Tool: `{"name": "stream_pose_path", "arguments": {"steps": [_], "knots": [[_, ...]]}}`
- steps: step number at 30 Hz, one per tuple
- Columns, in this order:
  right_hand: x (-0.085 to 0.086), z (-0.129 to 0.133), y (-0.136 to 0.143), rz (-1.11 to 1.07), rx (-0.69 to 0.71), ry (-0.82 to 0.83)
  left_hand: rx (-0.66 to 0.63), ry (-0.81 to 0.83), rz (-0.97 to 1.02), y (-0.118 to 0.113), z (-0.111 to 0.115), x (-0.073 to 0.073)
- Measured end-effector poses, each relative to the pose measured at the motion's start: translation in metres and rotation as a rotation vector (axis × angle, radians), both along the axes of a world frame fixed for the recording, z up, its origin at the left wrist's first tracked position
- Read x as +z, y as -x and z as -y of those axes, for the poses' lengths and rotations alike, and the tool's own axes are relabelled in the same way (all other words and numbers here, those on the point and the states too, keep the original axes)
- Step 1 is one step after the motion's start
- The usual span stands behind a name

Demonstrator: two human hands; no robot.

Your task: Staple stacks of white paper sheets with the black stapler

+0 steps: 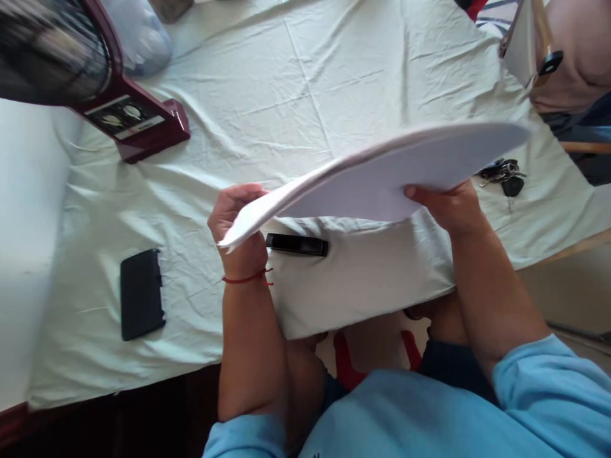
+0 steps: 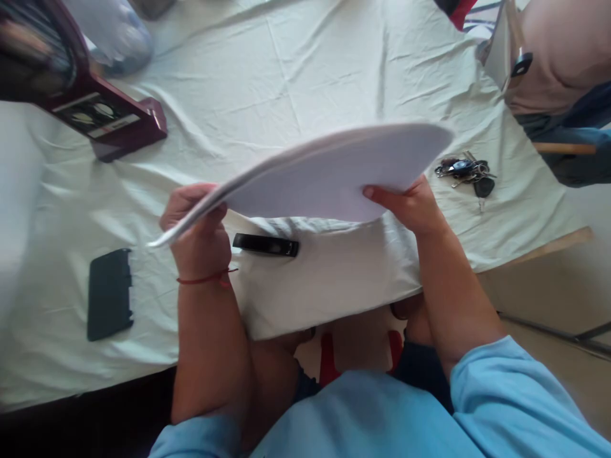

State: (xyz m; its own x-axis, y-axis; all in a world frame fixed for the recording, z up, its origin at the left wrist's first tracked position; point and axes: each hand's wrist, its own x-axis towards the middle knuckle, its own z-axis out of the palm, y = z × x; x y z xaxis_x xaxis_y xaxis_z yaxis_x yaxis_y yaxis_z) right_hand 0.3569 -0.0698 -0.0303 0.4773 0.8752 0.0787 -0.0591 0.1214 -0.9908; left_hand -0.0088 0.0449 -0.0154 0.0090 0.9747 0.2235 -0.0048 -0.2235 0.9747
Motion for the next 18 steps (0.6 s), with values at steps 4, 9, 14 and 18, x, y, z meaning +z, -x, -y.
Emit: {"name": "stream_pose_path", "arguments": {"steps": [4,9,14,18], "knots": [[0.003,0.005,0.002,0.093,0.06,0.089,0.045,-0.037,0.055,-0.007,0.001,-0.005],[0.009,0.006,0.006,0.074,0.029,0.089,0.04,-0.035,0.005,-0.008,0.002,-0.006],[0.005,0.003,0.001,0.056,0.062,0.093,0.014,0.013,-0.015,-0.008,0.001,-0.01],[0.0,0.001,-0.001,0.071,0.075,0.106,0.019,0.021,-0.007,-0.008,0.0,-0.012]]}}
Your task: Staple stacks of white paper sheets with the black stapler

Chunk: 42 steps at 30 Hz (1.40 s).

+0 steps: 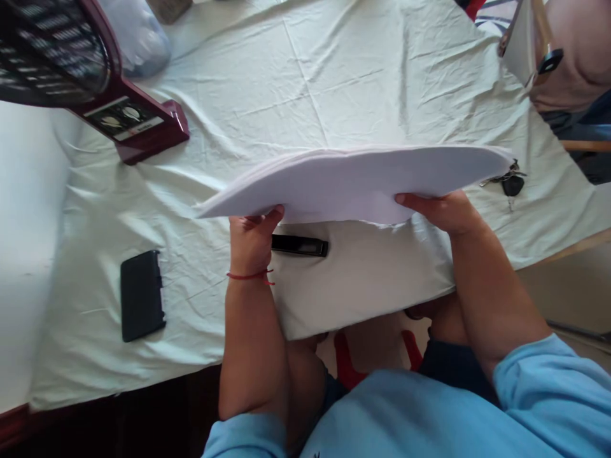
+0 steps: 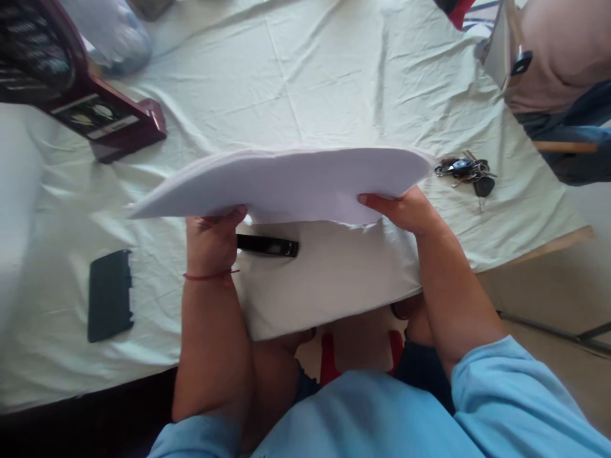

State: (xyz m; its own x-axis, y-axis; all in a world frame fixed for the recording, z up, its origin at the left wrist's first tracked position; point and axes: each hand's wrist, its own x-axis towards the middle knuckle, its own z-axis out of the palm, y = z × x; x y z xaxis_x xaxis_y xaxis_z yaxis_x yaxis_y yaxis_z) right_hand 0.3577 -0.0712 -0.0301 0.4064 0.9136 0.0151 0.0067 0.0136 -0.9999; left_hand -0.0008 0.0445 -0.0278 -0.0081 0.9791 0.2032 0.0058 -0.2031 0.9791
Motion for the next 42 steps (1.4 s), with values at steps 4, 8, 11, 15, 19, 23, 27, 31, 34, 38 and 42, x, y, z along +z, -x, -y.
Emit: {"name": "stream_pose_path", "arguments": {"steps": [4,8,11,15,19,23,27,31,34,38,42], "knots": [[-0.004,-0.007,0.001,-0.048,-0.071,-0.036,-0.003,0.0,-0.107,0.002,0.0,0.004],[-0.002,-0.013,0.001,-0.133,-0.12,-0.094,-0.056,-0.007,-0.089,0.003,-0.001,0.008],[0.004,-0.012,0.003,-0.184,-0.141,-0.109,-0.088,0.004,-0.121,0.003,-0.001,0.011],[0.01,-0.011,0.005,-0.221,-0.188,-0.093,-0.115,0.049,-0.116,0.0,0.002,0.015],[0.009,-0.012,0.004,-0.22,-0.189,-0.062,-0.154,0.124,-0.074,-0.004,0.006,0.021],[0.007,-0.013,0.002,-0.216,-0.18,-0.071,-0.219,0.13,-0.107,-0.004,0.009,0.027],[0.007,-0.014,0.002,-0.205,-0.179,-0.071,-0.23,0.127,-0.088,-0.003,0.009,0.027],[0.006,-0.014,0.002,-0.191,-0.189,-0.065,-0.218,0.133,-0.01,-0.003,0.008,0.021],[0.006,-0.014,0.002,-0.189,-0.188,-0.06,-0.207,0.144,0.015,-0.003,0.006,0.018],[0.006,-0.015,0.002,-0.202,-0.194,-0.061,-0.21,0.152,0.042,-0.004,0.006,0.017],[0.007,-0.014,0.001,-0.204,-0.186,-0.064,-0.259,0.105,0.084,-0.001,0.005,0.013]]}}
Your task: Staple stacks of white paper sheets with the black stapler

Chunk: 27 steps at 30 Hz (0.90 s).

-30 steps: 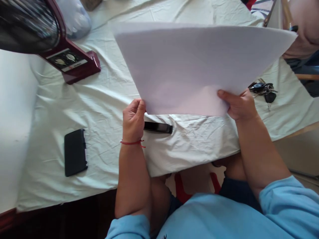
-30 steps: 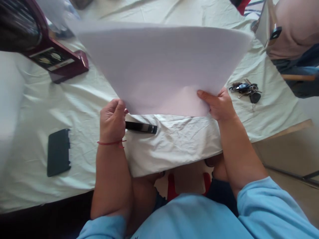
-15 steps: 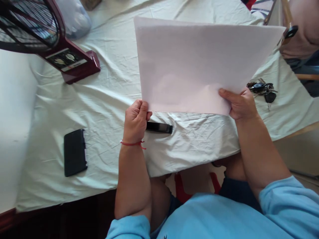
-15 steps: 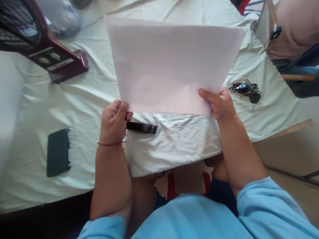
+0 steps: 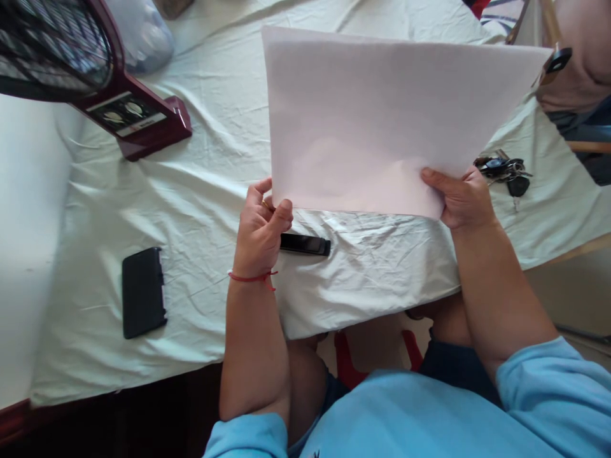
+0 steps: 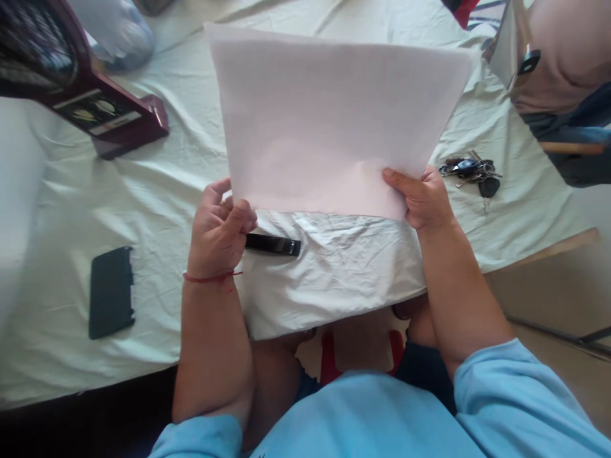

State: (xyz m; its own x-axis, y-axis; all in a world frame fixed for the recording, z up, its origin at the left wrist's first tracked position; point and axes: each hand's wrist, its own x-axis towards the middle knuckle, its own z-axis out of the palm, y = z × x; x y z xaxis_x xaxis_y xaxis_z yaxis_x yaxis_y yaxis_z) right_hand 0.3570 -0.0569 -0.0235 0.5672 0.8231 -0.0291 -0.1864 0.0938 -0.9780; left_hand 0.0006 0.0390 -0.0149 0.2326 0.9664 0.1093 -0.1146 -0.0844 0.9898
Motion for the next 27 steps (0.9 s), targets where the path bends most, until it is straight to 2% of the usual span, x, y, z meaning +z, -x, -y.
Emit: {"name": "stream_pose_path", "arguments": {"steps": [7,16,27], "knots": [[0.014,0.005,0.003,-0.026,0.02,0.078,-0.014,-0.183,0.041,0.001,0.0,-0.005],[0.022,0.008,0.005,-0.059,0.079,0.191,0.05,-0.158,0.089,-0.005,0.007,0.003],[0.024,0.01,0.004,-0.094,0.102,0.197,0.112,-0.207,0.075,-0.004,0.005,0.0]]}}
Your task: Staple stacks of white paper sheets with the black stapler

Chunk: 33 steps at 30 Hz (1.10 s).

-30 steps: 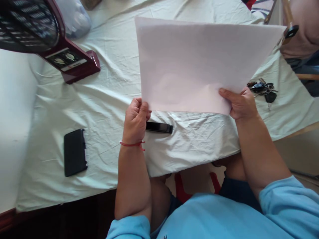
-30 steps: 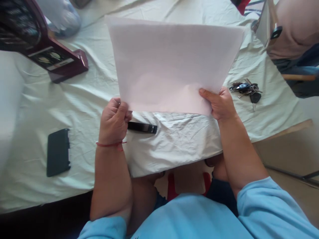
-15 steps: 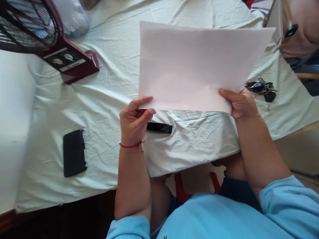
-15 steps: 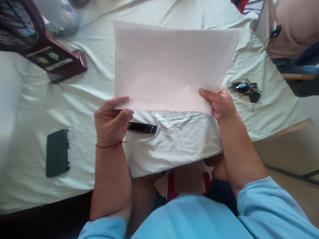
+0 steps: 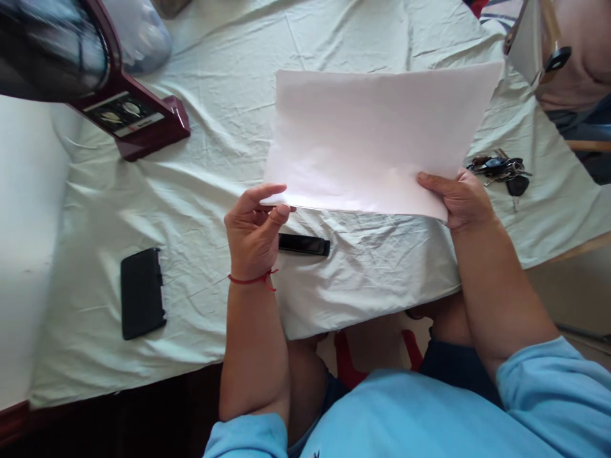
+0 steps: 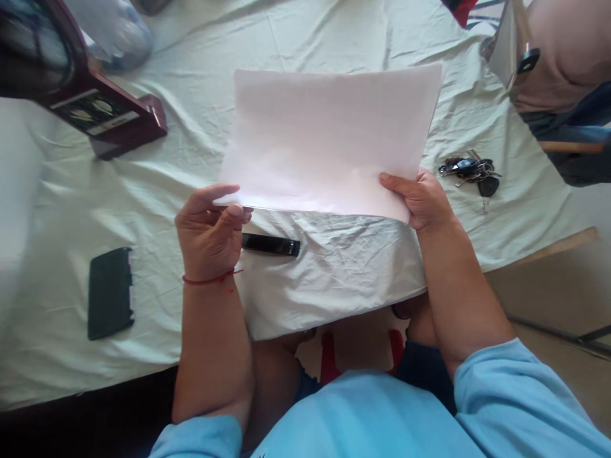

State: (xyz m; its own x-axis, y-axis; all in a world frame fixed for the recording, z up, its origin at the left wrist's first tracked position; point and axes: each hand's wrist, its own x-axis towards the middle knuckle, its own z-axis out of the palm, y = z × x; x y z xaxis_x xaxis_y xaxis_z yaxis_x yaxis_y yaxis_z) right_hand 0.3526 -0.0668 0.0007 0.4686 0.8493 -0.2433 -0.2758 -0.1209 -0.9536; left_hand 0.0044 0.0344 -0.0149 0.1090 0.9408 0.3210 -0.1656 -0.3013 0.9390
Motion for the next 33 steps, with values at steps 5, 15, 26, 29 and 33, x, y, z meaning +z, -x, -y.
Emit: {"name": "stream_pose_path", "arguments": {"steps": [5,15,26,29,33], "knots": [[-0.003,0.001,0.0,-0.021,-0.02,-0.035,0.024,-0.053,-0.005,0.001,-0.004,-0.007],[-0.006,0.0,0.0,-0.026,-0.009,-0.045,0.067,-0.098,0.052,-0.004,-0.007,-0.01],[-0.003,0.002,0.0,0.013,0.004,0.004,0.035,-0.096,-0.068,-0.005,0.001,-0.002],[-0.001,0.003,0.001,0.047,0.004,0.025,0.043,-0.094,-0.066,-0.006,0.003,0.0],[0.002,0.004,0.0,0.055,0.014,0.031,0.039,-0.074,-0.024,-0.008,0.003,0.001]]}}
